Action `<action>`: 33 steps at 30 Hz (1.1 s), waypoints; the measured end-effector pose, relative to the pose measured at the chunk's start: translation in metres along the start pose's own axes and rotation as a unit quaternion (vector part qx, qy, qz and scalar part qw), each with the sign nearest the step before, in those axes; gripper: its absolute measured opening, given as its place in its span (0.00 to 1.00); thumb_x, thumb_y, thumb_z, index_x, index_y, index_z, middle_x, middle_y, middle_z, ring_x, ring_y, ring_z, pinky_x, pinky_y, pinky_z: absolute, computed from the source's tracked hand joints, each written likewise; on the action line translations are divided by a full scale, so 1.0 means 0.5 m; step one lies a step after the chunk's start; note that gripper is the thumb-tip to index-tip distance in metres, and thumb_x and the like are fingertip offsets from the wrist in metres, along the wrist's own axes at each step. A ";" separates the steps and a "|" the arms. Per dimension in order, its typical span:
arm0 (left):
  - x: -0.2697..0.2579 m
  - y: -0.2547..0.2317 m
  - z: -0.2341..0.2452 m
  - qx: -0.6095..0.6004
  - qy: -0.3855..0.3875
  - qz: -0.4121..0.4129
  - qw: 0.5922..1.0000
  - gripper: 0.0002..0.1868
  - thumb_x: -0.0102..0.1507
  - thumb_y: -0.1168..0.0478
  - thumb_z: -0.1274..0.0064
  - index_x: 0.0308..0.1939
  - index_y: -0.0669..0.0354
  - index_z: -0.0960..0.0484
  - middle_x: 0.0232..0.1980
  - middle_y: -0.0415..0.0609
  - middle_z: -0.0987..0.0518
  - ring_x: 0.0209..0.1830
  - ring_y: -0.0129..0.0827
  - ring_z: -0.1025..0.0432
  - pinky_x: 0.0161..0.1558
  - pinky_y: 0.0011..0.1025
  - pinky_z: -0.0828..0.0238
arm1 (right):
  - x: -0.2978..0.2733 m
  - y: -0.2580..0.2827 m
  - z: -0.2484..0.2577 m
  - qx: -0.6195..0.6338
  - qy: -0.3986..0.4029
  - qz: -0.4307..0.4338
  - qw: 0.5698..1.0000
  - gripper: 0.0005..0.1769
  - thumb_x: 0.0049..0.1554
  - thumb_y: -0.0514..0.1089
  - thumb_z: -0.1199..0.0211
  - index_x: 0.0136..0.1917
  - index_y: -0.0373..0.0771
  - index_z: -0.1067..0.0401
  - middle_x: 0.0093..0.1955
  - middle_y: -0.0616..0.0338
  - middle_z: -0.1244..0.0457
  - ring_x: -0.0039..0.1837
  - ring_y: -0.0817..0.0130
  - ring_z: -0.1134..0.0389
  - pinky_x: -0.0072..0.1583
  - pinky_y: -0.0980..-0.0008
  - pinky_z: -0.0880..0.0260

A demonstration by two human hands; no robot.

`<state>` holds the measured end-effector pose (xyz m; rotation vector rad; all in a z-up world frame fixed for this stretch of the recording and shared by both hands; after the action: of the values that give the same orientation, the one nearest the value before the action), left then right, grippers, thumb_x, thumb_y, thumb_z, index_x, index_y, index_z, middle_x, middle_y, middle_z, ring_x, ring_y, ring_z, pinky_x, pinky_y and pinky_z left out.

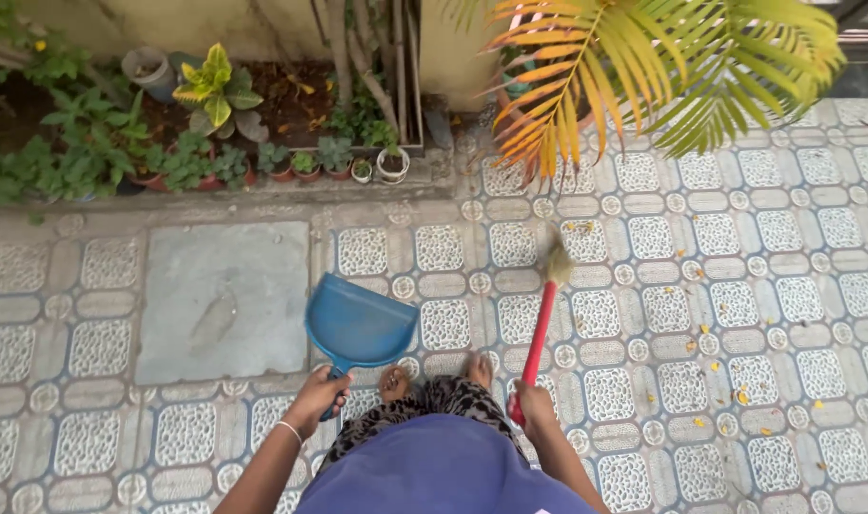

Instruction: Sweeping a tiled outdoor area using a broom and a dustpan.

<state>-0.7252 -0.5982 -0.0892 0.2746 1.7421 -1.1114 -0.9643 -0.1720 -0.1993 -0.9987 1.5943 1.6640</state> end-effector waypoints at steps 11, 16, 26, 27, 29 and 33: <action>0.006 -0.139 -0.186 -0.038 0.045 0.005 0.998 0.08 0.66 0.59 0.45 0.43 0.56 0.27 0.28 0.40 0.29 0.22 0.22 0.38 0.21 0.22 0.42 | -0.044 0.344 -0.025 -0.252 0.032 0.109 0.961 0.06 0.54 0.39 0.36 0.40 0.33 0.30 0.29 0.55 0.38 0.28 0.66 0.38 0.31 0.66 0.39; -0.021 -0.204 -0.248 -0.027 0.021 0.004 0.999 0.10 0.66 0.58 0.44 0.42 0.58 0.29 0.28 0.41 0.29 0.22 0.22 0.37 0.21 0.24 0.41 | 0.095 0.635 -0.268 -0.377 0.070 0.300 0.874 0.18 0.46 0.36 0.34 0.52 0.32 0.27 0.32 0.52 0.32 0.30 0.65 0.31 0.33 0.65 0.31; -0.012 -0.167 -0.248 -0.067 -0.026 0.034 0.997 0.10 0.66 0.58 0.45 0.44 0.58 0.28 0.28 0.41 0.29 0.23 0.23 0.37 0.21 0.24 0.42 | 0.474 0.643 -0.383 -0.137 0.118 0.031 0.983 0.06 0.55 0.34 0.37 0.45 0.33 0.33 0.31 0.56 0.39 0.29 0.68 0.39 0.28 0.72 0.43; -0.006 -0.162 -0.246 -0.061 -0.033 0.040 0.997 0.10 0.66 0.58 0.45 0.44 0.58 0.28 0.29 0.41 0.28 0.24 0.23 0.37 0.22 0.24 0.42 | 0.425 0.644 -0.388 -0.074 0.132 -0.007 0.988 0.03 0.58 0.35 0.41 0.46 0.35 0.33 0.31 0.58 0.40 0.30 0.71 0.40 0.29 0.76 0.43; 0.002 -0.151 -0.246 -0.057 -0.042 0.046 0.996 0.09 0.66 0.58 0.45 0.45 0.57 0.27 0.29 0.41 0.28 0.24 0.23 0.37 0.22 0.23 0.42 | 0.348 0.650 -0.393 -0.010 0.147 -0.044 0.988 0.02 0.60 0.36 0.44 0.48 0.37 0.33 0.32 0.60 0.40 0.31 0.74 0.41 0.30 0.80 0.42; 0.034 -0.130 -0.242 -0.054 -0.033 0.033 0.997 0.10 0.66 0.58 0.46 0.45 0.58 0.27 0.29 0.40 0.28 0.24 0.22 0.37 0.23 0.23 0.42 | 0.164 0.690 -0.396 0.033 0.217 0.015 0.975 0.03 0.62 0.35 0.48 0.48 0.33 0.35 0.32 0.60 0.42 0.30 0.74 0.43 0.29 0.78 0.44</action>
<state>-0.8494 -0.5446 -0.0594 0.2241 1.7157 -0.9662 -1.2791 -0.4021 -0.0847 -1.3784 1.9346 1.4649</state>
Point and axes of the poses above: each hand's wrist, its own x-axis towards the middle knuckle, its own z-axis out of the back of the hand, y = z × x, the point moved 10 cm from there along x, towards the middle knuckle
